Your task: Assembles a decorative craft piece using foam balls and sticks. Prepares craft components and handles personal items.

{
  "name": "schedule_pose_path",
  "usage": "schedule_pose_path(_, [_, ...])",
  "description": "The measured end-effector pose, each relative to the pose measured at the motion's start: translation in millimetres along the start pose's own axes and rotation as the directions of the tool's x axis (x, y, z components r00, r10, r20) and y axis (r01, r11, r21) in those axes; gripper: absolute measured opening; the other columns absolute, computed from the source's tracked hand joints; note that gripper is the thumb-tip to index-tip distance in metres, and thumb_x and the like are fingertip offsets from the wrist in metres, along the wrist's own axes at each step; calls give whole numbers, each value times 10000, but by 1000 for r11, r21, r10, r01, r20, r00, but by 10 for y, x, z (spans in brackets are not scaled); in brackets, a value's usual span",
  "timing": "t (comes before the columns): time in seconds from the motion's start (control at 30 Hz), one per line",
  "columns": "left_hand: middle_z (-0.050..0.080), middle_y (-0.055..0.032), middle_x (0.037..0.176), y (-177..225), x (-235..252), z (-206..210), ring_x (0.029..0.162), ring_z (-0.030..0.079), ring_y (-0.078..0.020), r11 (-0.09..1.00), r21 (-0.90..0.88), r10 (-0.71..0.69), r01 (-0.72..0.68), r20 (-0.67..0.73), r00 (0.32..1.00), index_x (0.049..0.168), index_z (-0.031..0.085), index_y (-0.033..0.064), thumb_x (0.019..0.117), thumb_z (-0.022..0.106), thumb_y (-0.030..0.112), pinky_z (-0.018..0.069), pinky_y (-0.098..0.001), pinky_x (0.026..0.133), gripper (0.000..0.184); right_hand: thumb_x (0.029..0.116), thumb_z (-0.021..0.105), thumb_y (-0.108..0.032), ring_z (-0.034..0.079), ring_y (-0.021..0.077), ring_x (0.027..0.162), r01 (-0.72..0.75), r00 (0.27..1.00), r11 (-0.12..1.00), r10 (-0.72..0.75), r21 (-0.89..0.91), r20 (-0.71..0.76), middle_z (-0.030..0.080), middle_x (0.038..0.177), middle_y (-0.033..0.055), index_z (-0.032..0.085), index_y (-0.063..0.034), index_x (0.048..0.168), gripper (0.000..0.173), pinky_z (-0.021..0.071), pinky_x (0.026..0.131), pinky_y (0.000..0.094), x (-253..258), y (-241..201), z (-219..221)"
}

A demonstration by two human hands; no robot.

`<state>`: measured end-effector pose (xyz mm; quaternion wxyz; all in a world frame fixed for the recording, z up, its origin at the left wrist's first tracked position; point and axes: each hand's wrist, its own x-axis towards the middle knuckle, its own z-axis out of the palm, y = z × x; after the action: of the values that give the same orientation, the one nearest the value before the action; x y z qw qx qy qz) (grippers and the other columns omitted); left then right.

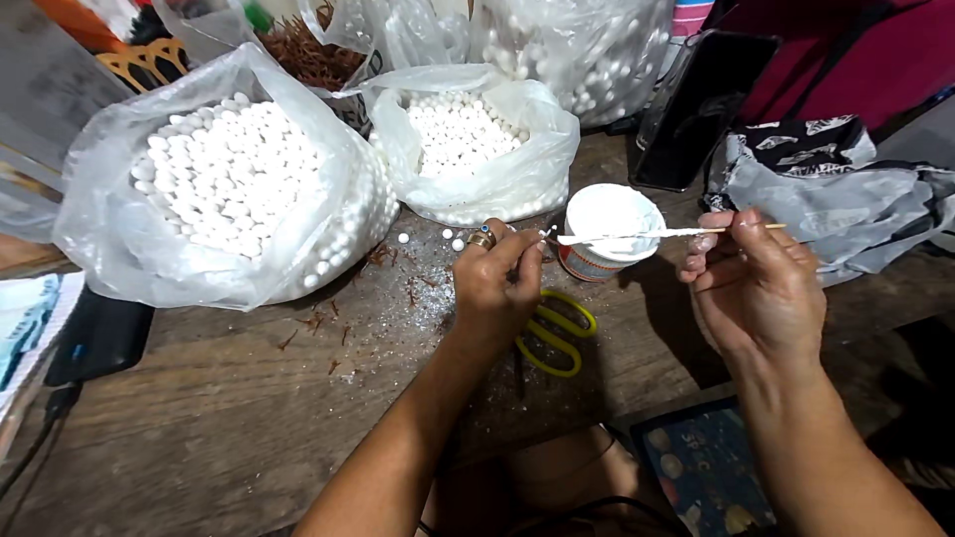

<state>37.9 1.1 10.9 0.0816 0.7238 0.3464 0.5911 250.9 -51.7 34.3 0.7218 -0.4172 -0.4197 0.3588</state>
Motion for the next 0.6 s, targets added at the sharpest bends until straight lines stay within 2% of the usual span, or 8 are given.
schedule_pose_path(0.6, [559, -78, 693, -9, -7, 13, 642, 508, -27, 999, -13, 31, -31, -10, 999, 856, 765, -65, 848, 666, -21, 408, -100, 612, 109, 1098, 286, -121, 647, 9, 595, 8, 1000, 1000, -8, -8, 6, 701, 707, -87, 710, -152, 894, 472, 568, 594, 169, -17, 11, 2])
